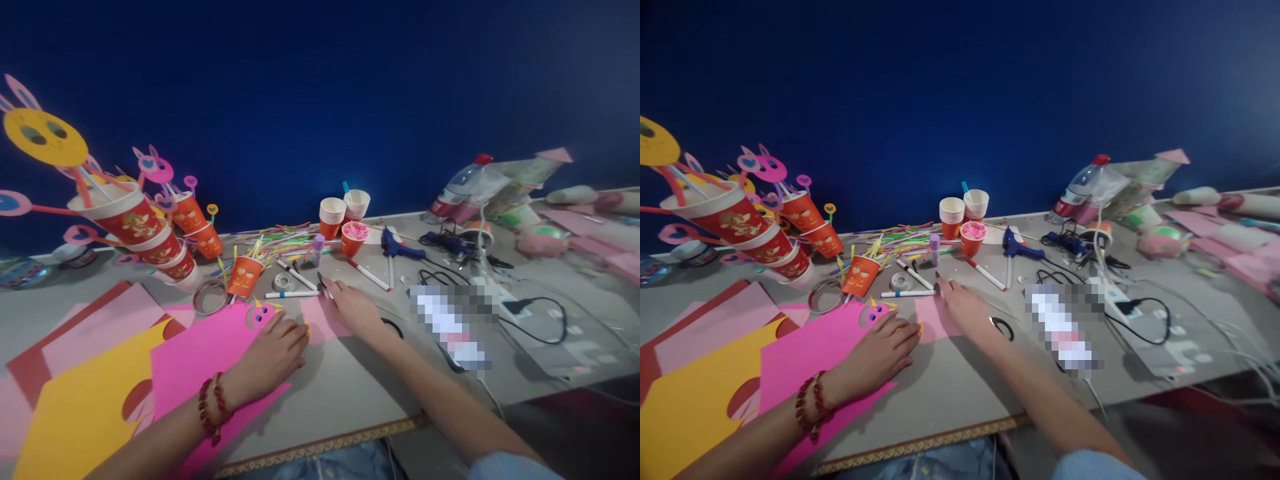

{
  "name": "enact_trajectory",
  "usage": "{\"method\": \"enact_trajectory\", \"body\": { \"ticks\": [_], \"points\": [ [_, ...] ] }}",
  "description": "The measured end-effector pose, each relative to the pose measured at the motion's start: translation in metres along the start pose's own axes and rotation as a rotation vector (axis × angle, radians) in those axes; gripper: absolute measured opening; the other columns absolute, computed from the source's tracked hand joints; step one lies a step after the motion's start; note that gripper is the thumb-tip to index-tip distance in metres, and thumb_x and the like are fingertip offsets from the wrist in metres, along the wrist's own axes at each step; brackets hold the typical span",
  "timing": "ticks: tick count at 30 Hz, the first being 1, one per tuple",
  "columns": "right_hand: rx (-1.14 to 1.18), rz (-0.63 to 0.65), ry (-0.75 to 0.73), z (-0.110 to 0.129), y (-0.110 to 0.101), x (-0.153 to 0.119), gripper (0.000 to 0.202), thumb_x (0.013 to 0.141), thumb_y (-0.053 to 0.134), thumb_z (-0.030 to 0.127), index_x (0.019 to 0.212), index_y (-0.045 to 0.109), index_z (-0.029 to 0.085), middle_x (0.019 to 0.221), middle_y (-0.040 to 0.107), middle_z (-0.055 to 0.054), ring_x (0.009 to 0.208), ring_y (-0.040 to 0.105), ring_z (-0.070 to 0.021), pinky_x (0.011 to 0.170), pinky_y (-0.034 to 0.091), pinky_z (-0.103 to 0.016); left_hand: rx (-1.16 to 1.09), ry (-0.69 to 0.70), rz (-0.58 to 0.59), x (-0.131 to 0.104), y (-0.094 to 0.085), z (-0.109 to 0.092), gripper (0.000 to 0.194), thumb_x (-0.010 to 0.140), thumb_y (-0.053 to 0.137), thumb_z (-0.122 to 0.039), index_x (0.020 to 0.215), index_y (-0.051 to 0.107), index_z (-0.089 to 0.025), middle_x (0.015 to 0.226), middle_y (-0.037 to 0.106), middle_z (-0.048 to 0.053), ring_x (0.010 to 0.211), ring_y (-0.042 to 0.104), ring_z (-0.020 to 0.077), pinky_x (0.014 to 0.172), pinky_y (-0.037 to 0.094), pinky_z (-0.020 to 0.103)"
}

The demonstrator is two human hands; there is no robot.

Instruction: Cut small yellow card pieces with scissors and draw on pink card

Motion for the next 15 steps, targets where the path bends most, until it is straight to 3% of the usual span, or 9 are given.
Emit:
{"method": "enact_trajectory", "body": {
  "ticks": [3,5,8,11,13,15],
  "points": [
    [0.107,0.005,-0.066,-0.003,-0.001,-0.002,0.041,0.087,0.055,0.010,0.125,0.064,0.024,0.093,0.071,-0.008,0.076,0.068,-0.0207,0.062,0.046,-0.026,-0.011,-0.001,-0.004,0.000,-0.001,0.001,0.045,0.092,0.060,-0.045,0.128,0.055,-0.018,0.131,0.062,0.009,0.121,0.052,0.0261,0.114,0.023,0.048],
    [0.285,-0.026,-0.059,-0.012,-0.012,-0.008,0.029,0.087,0.054,0.013,0.108,0.072,0.023,0.086,0.070,-0.006,0.073,0.066,-0.0193,0.064,0.047,-0.026,-0.027,-0.004,-0.001,0.000,-0.001,0.002,0.044,0.092,0.061,-0.045,0.127,0.056,-0.019,0.132,0.062,0.009,0.123,0.051,0.0262,0.114,0.023,0.048],
    [0.739,-0.048,0.018,-0.028,-0.028,-0.020,0.025,0.089,0.050,0.020,0.091,0.074,0.021,0.083,0.070,-0.005,0.074,0.065,-0.0192,0.066,0.049,-0.028,-0.051,-0.007,-0.001,-0.001,-0.001,0.004,0.041,0.091,0.062,-0.045,0.124,0.057,-0.020,0.134,0.060,0.008,0.125,0.050,0.0266,0.115,0.024,0.049],
    [1.166,0.038,0.066,-0.025,-0.027,-0.031,0.026,0.091,0.050,0.031,0.102,0.071,0.020,0.078,0.067,-0.003,0.066,0.062,-0.0179,0.058,0.049,-0.028,-0.063,-0.011,-0.017,-0.003,0.000,0.007,0.043,0.091,0.062,-0.046,0.124,0.056,-0.020,0.137,0.058,0.009,0.127,0.048,0.0272,0.115,0.024,0.051],
    [1.242,0.046,0.066,-0.016,-0.025,-0.035,0.022,0.086,0.062,0.037,0.100,0.067,0.021,0.075,0.063,-0.001,0.064,0.059,-0.0166,0.056,0.048,-0.027,-0.069,-0.004,-0.022,-0.004,0.001,0.007,0.044,0.092,0.060,-0.048,0.127,0.055,-0.020,0.137,0.058,0.009,0.129,0.047,0.0268,0.116,0.022,0.051],
    [1.199,-0.019,0.111,-0.010,-0.022,-0.036,0.020,0.083,0.069,0.040,0.083,0.061,0.021,0.066,0.056,0.002,0.058,0.053,-0.0142,0.053,0.044,-0.025,-0.069,0.003,-0.018,-0.004,0.002,0.007,0.046,0.093,0.057,-0.049,0.129,0.054,-0.020,0.137,0.058,0.009,0.129,0.047,0.0265,0.116,0.021,0.051]
  ]
}}
Point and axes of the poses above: each hand's wrist, its own x-axis towards the middle knuckle, its own y-axis out of the palm, z = x × y, the point moved 8 cm from there along x, towards the middle knuckle
